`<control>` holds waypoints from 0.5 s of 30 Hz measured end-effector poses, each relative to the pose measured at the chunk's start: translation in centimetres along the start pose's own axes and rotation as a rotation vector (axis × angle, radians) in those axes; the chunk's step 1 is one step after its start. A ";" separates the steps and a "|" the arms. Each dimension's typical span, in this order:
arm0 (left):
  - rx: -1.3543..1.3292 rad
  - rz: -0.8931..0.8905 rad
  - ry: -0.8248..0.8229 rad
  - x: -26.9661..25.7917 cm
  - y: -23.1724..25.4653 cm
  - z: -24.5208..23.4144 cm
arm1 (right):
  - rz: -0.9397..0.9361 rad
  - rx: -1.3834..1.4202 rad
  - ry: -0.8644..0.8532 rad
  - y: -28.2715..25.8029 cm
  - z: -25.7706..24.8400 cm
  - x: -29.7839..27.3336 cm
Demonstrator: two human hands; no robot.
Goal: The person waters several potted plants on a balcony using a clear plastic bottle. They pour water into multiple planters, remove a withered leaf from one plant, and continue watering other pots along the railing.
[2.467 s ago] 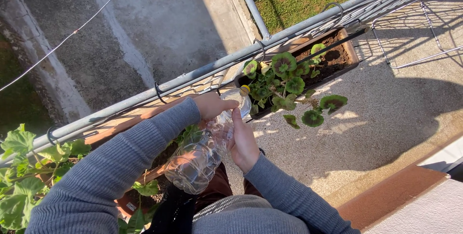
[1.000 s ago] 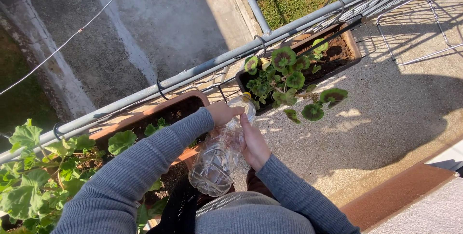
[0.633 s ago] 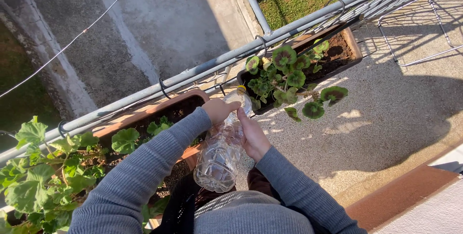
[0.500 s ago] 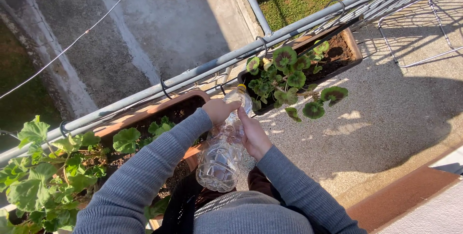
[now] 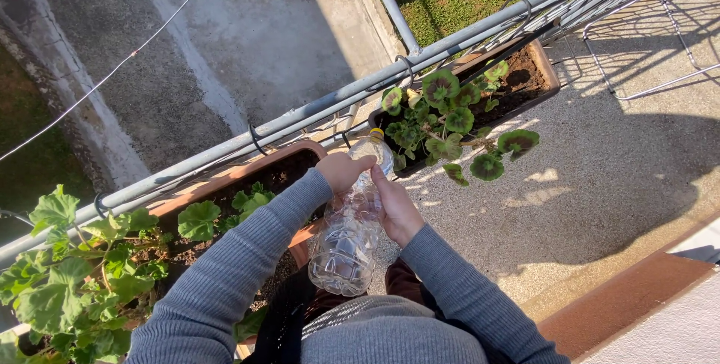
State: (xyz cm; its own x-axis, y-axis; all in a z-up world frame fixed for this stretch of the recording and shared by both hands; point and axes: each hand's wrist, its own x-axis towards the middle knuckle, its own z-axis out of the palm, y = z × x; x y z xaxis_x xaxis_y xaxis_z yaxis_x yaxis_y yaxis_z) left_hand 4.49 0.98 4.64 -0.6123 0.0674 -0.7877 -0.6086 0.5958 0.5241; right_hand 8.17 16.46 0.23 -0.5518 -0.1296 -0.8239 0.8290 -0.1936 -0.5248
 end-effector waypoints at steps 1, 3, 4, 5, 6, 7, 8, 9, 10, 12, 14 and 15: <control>0.002 0.003 0.000 0.1 0.0 -0.1 | -0.003 0.002 0.001 0.0 0.1 0.1; 0.017 0.014 -0.009 0.2 0.1 -0.3 | -0.019 -0.009 0.016 0.1 0.2 0.2; 0.019 0.017 -0.009 0.4 0.0 -0.3 | -0.022 -0.008 0.018 -0.3 0.5 -0.3; 0.030 0.024 -0.016 0.6 0.0 -0.3 | -0.030 -0.002 0.027 -0.7 0.9 -0.7; 0.041 0.031 -0.022 0.8 -0.1 -0.3 | -0.038 0.004 0.036 -1.0 1.3 -1.2; 0.041 0.033 -0.023 0.7 0.2 -0.6 | -0.039 0.004 0.038 -1.0 1.4 -1.1; 0.049 0.037 -0.029 0.7 0.5 -1.0 | -0.049 0.002 0.038 -0.9 1.6 -1.0; 0.055 0.040 -0.033 0.6 0.8 -1.3 | -0.059 -0.001 0.038 -0.9 1.7 -0.9; 0.054 0.042 -0.033 0.6 1.0 -1.6 | -0.061 -0.001 0.039 -1.3 2.3 -1.4; 0.073 0.051 -0.048 0.4 1.2 -2.0 | -0.086 0.035 0.068 -1.9 3.4 -2.5; 0.065 0.045 -0.052 0.2 0.9 -2.5 | -0.078 0.030 0.081 -2.1 3.4 -3.1; 0.059 0.038 -0.058 0.1 0.8 -2.7 | -0.069 0.026 0.094 -2.1 3.4 -3.4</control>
State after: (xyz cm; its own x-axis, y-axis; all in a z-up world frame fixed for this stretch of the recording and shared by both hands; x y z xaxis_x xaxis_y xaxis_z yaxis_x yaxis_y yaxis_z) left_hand 2.61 -0.72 5.86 -0.6030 0.1363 -0.7860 -0.5535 0.6380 0.5353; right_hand 8.01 14.01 4.90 -0.5952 -0.0233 -0.8032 0.7861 -0.2241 -0.5760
